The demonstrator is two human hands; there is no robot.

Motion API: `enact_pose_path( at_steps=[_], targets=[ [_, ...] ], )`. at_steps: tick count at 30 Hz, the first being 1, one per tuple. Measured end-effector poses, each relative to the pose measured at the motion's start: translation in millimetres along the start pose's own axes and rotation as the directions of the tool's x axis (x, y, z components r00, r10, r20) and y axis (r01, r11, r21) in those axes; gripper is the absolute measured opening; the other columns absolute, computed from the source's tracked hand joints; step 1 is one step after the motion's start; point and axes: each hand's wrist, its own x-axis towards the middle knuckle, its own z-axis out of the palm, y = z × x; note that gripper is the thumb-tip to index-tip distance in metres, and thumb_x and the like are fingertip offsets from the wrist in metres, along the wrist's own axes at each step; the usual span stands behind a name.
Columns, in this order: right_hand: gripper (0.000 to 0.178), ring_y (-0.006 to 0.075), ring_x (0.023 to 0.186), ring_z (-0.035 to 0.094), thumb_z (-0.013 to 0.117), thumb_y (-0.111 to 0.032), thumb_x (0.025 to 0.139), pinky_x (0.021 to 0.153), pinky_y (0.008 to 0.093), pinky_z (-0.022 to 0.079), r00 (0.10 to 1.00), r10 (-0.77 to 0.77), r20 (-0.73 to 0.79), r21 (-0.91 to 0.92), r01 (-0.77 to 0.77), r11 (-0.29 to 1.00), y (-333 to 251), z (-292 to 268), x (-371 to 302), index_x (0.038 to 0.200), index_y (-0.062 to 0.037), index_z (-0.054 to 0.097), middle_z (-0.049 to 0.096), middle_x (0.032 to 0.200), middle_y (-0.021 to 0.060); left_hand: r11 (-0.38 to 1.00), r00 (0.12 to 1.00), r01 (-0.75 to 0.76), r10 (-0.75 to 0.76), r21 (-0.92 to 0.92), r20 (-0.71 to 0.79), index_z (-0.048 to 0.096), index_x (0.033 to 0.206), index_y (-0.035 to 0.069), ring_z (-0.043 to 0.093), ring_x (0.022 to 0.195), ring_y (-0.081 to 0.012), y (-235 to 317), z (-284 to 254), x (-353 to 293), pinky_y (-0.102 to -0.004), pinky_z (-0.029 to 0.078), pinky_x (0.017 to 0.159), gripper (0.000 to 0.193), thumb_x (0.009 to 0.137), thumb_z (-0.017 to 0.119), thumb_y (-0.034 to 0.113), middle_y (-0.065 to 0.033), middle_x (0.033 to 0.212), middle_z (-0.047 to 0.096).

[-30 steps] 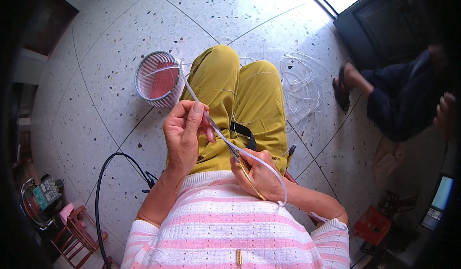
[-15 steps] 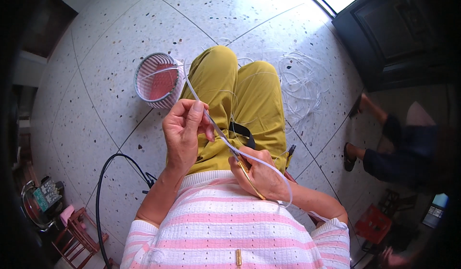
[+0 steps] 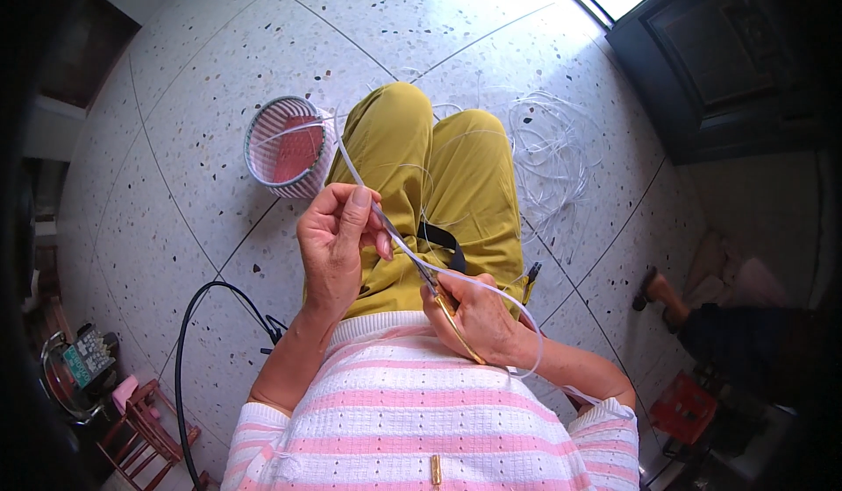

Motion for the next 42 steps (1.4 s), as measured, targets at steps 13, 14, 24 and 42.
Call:
enact_pose_path(
  at_steps=[13,14,24,42],
  targets=[
    [0.028,0.016,0.045,0.034,0.059,-0.012,0.087,0.043,0.0351,0.032,1.0,-0.013,-0.027,0.001,0.013,1.0,2,1,1,0.067,0.003,0.047,0.04,0.048,0.013,1.0,1.0,-0.014,0.014,0.023,0.013,0.057,0.09,0.0,0.057,0.054,-0.0074,-3,1,0,-0.0191,0.047,0.049,0.017,0.097,0.056,0.016,-0.0029,0.069,0.059],
    [0.028,0.016,0.045,0.034,0.059,-0.012,0.087,0.043,0.0351,0.032,1.0,-0.013,-0.028,0.002,0.013,1.0,3,1,0,0.067,0.003,0.047,0.04,0.048,0.013,1.0,1.0,-0.01,0.009,0.027,0.01,0.057,0.09,0.0,0.057,0.054,-0.0074,-3,2,0,-0.019,0.047,0.049,0.017,0.097,0.056,0.016,-0.0029,0.07,0.059],
    [0.025,0.0186,0.043,0.039,0.058,-0.013,0.088,0.044,0.0364,0.033,0.999,-0.007,-0.037,0.03,0.008,1.0,0,1,0,0.071,0.0037,0.051,0.043,0.052,0.0157,1.0,1.0,-0.011,0.011,0.011,0.01,0.056,0.091,-0.001,0.057,0.054,-0.0085,-3,3,-1,-0.0199,0.047,0.049,0.017,0.098,0.055,0.015,-0.0038,0.07,0.059],
    [0.025,0.0114,0.047,0.037,0.055,-0.013,0.092,0.044,0.0321,0.031,1.0,0.02,-0.008,-0.029,-0.02,0.999,5,2,-3,0.071,-0.0007,0.049,0.044,0.051,0.006,0.999,1.0,-0.028,0.028,0.024,-0.011,0.056,0.09,0.0,0.055,0.053,-0.0084,-2,6,2,-0.0207,0.046,0.049,0.018,0.097,0.056,0.016,-0.0034,0.07,0.058]
  ],
)
